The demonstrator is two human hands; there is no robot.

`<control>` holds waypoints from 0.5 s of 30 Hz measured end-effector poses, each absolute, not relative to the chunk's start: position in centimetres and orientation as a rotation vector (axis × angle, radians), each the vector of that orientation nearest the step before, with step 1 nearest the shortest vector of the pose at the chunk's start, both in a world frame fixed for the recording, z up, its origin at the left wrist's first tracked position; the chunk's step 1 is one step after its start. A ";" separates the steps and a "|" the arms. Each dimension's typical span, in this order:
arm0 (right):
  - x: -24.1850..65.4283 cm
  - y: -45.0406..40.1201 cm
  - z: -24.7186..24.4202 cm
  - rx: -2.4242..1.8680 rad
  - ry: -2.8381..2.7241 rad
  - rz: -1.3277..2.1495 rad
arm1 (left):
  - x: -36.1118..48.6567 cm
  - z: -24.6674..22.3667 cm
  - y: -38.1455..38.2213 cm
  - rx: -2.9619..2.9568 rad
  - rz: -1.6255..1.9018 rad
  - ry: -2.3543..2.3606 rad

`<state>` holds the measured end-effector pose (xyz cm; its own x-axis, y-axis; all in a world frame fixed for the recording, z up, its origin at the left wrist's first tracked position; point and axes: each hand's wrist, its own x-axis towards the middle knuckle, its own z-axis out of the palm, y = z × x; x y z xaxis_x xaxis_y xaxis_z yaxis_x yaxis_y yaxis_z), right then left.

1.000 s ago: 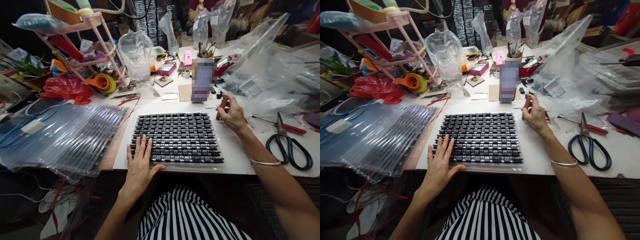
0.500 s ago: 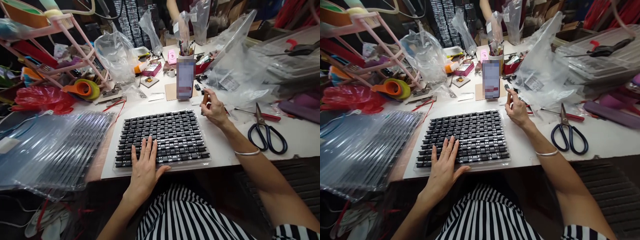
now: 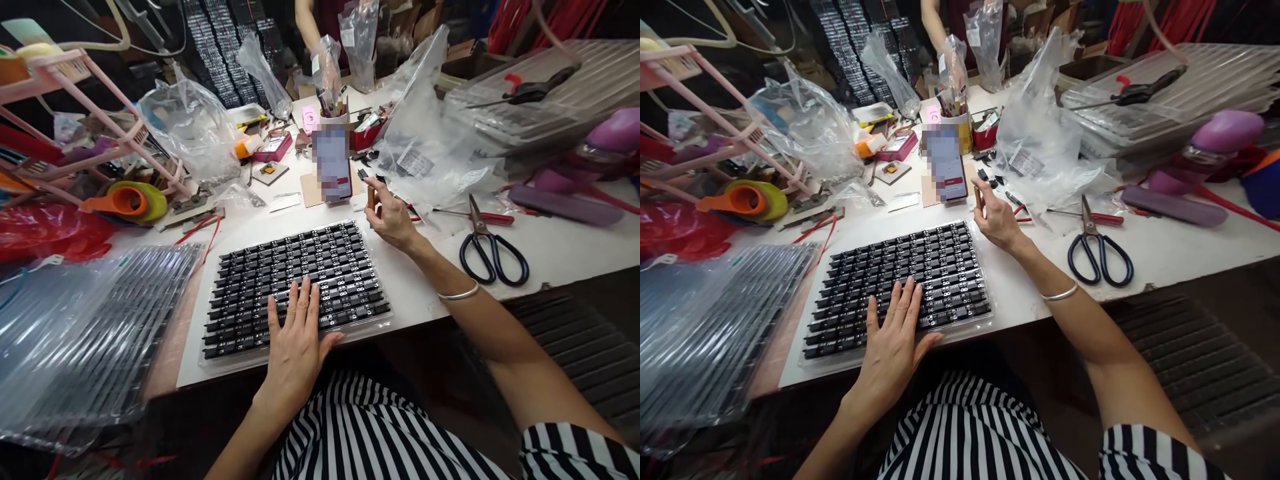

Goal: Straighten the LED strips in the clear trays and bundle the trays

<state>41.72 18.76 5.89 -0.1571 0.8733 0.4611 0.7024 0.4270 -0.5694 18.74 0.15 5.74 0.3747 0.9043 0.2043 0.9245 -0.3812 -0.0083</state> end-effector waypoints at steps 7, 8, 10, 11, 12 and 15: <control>41.6 18.5 6.2 -1.312 -1.959 0.275 | 20.0 6.2 0.3 -2.538 -0.171 -1.588; 41.6 18.5 6.3 -1.312 -1.958 0.272 | 20.3 6.3 0.4 -2.539 -0.175 -1.582; 41.8 18.4 6.8 -1.314 -1.933 0.283 | 21.1 6.5 0.5 -2.548 -0.214 -1.562; 41.9 18.3 7.1 -1.319 -1.907 0.313 | 21.6 6.6 0.6 -2.559 -0.255 -1.543; 42.0 18.2 7.5 -1.323 -1.871 0.365 | 22.2 6.7 0.6 -2.574 -0.306 -1.525; 42.4 16.8 8.6 -1.281 -1.745 0.638 | 23.9 6.5 0.9 -2.620 -0.467 -1.479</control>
<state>42.44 16.79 8.61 -0.1068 0.9357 0.3362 0.4983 0.3430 -0.7963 23.90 0.89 6.54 0.4824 0.8192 0.3103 0.8489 -0.5245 0.0649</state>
